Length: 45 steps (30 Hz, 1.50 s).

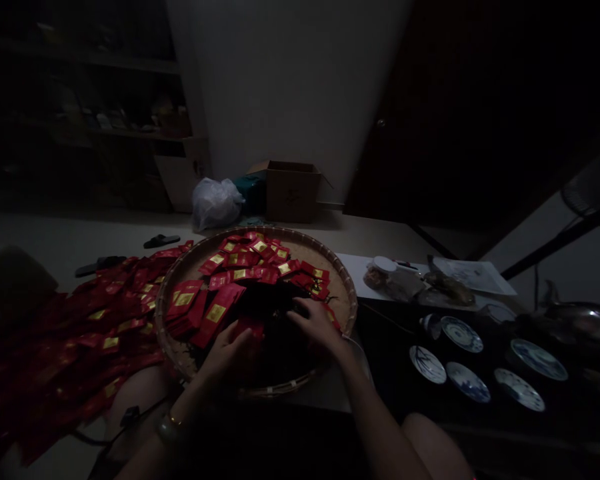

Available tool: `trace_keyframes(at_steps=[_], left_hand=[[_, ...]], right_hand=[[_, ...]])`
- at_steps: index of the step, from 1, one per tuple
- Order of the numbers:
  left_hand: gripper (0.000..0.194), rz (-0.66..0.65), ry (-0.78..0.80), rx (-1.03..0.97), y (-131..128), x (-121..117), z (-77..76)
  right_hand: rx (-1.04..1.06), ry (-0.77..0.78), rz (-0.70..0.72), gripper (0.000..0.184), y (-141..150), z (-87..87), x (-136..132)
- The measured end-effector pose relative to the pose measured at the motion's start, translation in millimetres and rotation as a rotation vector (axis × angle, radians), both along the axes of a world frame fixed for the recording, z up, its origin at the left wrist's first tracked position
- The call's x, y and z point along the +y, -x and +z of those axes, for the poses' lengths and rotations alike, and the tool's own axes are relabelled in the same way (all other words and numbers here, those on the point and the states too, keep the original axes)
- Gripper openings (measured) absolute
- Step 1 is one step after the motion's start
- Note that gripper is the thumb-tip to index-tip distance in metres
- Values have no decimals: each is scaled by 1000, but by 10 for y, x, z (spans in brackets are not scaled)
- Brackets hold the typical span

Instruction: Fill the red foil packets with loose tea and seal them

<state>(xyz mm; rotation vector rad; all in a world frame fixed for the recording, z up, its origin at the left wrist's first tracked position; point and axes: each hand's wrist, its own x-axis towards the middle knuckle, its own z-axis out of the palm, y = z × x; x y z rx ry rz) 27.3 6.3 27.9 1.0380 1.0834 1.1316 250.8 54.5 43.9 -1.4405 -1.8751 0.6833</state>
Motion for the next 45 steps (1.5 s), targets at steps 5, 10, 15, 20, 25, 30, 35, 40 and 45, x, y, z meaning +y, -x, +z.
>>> trace_keyframes(at_steps=[5,10,15,20,25,30,35,40,45], left_hand=[[36,76,-115,141,53,55,38],[23,139,-204,318,125,41,114],[27,185,-267,399,94,-22,103],[36,255,-315,629,303,109,12],[29,269,-347,1176,670,296,-103],[20,57,-136,1430,772,405,-94],[9,-53,-33,1351,875,492,-20],[23,4,-119,1321,909,425,11],[21,247,-541,1108,725,199,-15]], right_hand=[[228,21,116,13,752,52,-247],[212,22,150,14,810,42,-296],[214,175,144,17,774,93,-288],[243,158,76,17,768,292,44],[764,63,-200,36,741,555,677],[958,161,-90,43,901,271,604],[848,534,62,38,1026,-327,102],[878,646,81,45,1091,-518,-94],[1062,688,-94,47,1038,-429,-75]])
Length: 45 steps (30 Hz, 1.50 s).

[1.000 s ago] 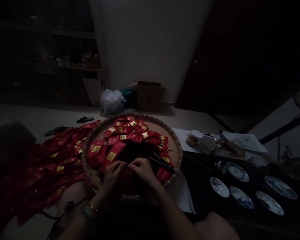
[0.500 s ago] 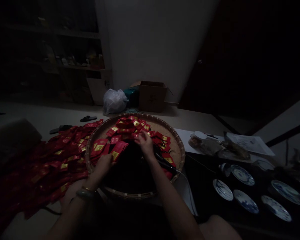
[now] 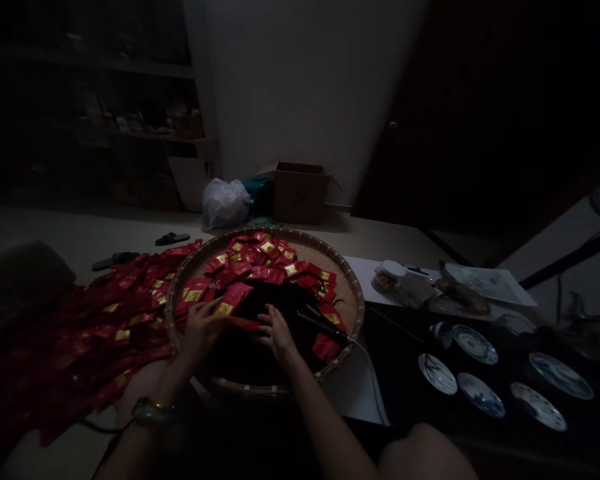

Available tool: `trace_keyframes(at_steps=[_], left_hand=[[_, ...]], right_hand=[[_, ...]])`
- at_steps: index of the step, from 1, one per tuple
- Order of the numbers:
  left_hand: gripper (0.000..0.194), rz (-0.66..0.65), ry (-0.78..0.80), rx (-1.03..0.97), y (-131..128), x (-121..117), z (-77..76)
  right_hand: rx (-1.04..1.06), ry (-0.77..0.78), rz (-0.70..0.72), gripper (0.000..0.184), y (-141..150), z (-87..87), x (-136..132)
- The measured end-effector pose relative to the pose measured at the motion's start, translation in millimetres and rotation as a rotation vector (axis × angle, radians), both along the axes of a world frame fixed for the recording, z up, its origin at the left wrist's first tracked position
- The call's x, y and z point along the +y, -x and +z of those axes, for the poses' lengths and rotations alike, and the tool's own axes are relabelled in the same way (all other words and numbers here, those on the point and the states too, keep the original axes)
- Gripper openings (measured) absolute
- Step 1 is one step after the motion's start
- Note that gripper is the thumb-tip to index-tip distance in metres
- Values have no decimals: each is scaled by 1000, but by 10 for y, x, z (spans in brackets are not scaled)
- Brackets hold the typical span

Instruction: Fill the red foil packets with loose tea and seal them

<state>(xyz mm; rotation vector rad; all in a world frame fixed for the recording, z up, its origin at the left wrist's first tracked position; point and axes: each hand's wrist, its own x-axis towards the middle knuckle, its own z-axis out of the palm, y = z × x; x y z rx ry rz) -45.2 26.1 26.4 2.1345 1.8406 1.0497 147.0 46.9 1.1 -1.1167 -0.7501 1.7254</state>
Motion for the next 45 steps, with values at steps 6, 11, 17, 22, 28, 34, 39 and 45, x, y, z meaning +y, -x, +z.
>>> trace_keyframes(at_steps=[6,11,17,22,28,34,39,45], left_hand=[[22,-185,68,-487,-337,-139,-68],[62,-123,358,-989,-523,-164,-73],[36,-158,267,-800,-567,-191,16],[38,-142,304,-862,-597,-201,17],[32,-194,247,-708,-578,-233,-39],[29,-161,202,-730,-591,-233,-43],[42,-94,342,-877,-613,-197,-21],[35,-143,448,-864,-570,-146,51]], right_hand=[[-164,-302,63,64,-32,55,-128],[-387,-562,-39,77,2,77,-285],[-1008,-1063,-38,56,-167,294,-189],[-1163,-1214,-35,33,-201,291,-164],[-1088,-1102,-77,21,-221,297,-150],[-922,-1002,-188,17,-220,236,-145],[-932,-1247,-144,8,-231,195,-249],[-1017,-1331,-26,19,-274,285,-276]])
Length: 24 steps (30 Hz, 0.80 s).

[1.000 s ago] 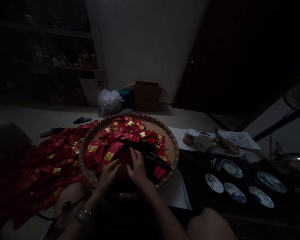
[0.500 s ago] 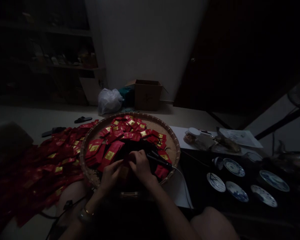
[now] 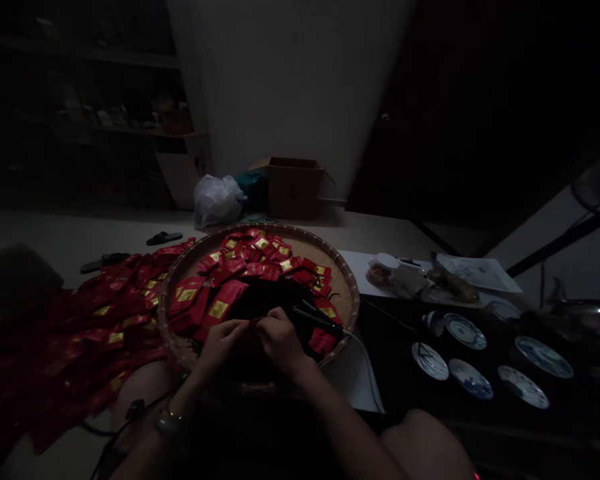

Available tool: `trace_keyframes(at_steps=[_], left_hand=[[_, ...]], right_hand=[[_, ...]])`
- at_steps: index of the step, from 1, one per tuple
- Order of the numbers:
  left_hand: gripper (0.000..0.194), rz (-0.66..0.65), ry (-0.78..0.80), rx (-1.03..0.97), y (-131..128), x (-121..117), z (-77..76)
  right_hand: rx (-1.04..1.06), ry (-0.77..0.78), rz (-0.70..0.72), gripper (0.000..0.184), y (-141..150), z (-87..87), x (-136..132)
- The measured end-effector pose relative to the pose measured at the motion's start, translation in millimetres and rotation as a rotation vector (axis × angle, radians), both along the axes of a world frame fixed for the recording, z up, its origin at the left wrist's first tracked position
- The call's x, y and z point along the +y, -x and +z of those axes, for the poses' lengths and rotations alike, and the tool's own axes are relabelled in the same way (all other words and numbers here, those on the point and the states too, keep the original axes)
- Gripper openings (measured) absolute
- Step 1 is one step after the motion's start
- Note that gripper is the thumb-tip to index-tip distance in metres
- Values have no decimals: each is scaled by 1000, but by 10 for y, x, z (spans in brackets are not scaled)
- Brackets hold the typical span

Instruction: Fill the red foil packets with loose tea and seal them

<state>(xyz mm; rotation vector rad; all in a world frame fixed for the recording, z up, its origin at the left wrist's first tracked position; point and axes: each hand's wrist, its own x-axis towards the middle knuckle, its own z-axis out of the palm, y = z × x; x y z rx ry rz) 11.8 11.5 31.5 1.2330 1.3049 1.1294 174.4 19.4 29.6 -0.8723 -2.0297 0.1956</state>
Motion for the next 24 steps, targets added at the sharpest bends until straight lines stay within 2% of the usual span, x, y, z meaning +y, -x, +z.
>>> trace_keyframes(at_steps=[3,7,9,11,14,16,19,21,24], left_hand=[[33,-66,1,8,46,34,75],[31,-202,34,35,111,82,170],[31,-210,6,59,103,81,189],[29,-145,-96,124,55,55,178],[20,-23,-337,267,-56,-13,118],[17,-18,-458,340,-109,-51,76],[16,-58,-527,420,-117,-60,58],[15,-101,-555,467,-90,-35,76],[15,-140,-636,531,-53,21,103]], right_hand=[[-93,43,9,18,-17,5,-2],[-229,16,108,21,-45,20,-44],[-269,72,151,19,-51,61,-81],[-317,190,153,10,-40,115,-113],[-381,402,32,13,4,174,-116],[-396,507,-49,18,30,179,-87],[-389,544,39,25,30,142,-40],[-360,517,137,21,10,115,-34],[-295,512,192,13,-8,118,-53]])
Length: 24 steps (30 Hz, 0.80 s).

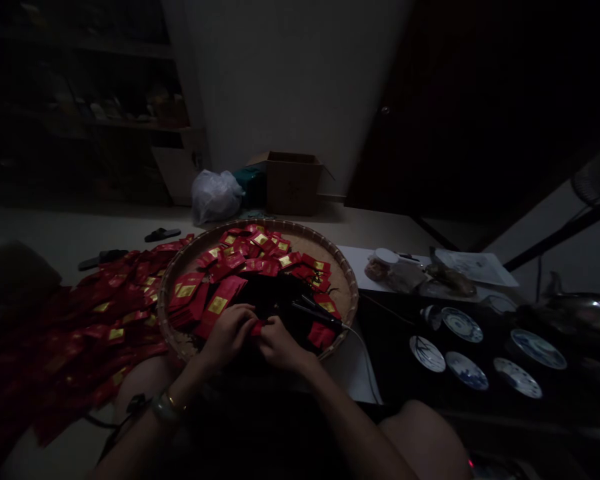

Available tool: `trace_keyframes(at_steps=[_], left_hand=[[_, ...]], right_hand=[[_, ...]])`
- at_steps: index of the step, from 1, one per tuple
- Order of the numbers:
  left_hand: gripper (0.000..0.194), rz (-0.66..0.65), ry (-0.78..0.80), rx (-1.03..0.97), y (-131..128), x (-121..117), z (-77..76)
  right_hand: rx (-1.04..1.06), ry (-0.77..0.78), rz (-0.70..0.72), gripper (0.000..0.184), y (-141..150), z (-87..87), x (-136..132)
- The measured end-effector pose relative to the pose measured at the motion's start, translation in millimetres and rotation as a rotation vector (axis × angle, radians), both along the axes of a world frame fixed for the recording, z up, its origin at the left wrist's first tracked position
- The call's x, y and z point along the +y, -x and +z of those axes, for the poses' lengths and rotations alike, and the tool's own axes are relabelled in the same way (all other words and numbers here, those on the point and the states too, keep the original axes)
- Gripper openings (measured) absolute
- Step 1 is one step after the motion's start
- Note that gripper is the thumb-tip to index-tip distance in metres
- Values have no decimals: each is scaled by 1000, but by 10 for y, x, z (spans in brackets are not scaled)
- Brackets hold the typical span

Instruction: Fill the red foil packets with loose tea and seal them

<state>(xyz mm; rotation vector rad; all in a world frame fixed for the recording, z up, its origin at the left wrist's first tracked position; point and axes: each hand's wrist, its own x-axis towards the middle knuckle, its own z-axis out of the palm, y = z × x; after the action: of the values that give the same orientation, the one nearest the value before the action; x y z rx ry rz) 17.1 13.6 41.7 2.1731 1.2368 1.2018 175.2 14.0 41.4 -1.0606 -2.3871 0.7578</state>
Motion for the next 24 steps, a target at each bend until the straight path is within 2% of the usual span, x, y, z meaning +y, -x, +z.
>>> trace_keyframes(at_steps=[3,7,10,13,16,18,21,23,24], left_hand=[[15,2,-59,22,11,51,-18],[18,33,-83,56,36,56,-85],[23,31,-152,229,73,-18,-127],[52,53,-176,466,83,-111,-178],[48,142,-166,577,63,-143,-246],[44,154,-164,595,56,-123,-298],[44,100,-166,567,67,-71,-378],[45,56,-190,513,84,-52,-422],[45,40,-206,479,92,-50,-439]], right_hand=[[32,132,1,15,21,37,-10],[104,399,2,23,21,-2,39],[290,548,-71,37,-38,-114,114],[427,641,-134,51,-65,-202,165],[465,723,-131,60,-11,-185,133],[493,758,-115,63,43,-124,81],[480,734,-104,67,103,-47,28],[372,643,-83,68,130,-42,31],[300,549,-69,67,145,-51,42]])
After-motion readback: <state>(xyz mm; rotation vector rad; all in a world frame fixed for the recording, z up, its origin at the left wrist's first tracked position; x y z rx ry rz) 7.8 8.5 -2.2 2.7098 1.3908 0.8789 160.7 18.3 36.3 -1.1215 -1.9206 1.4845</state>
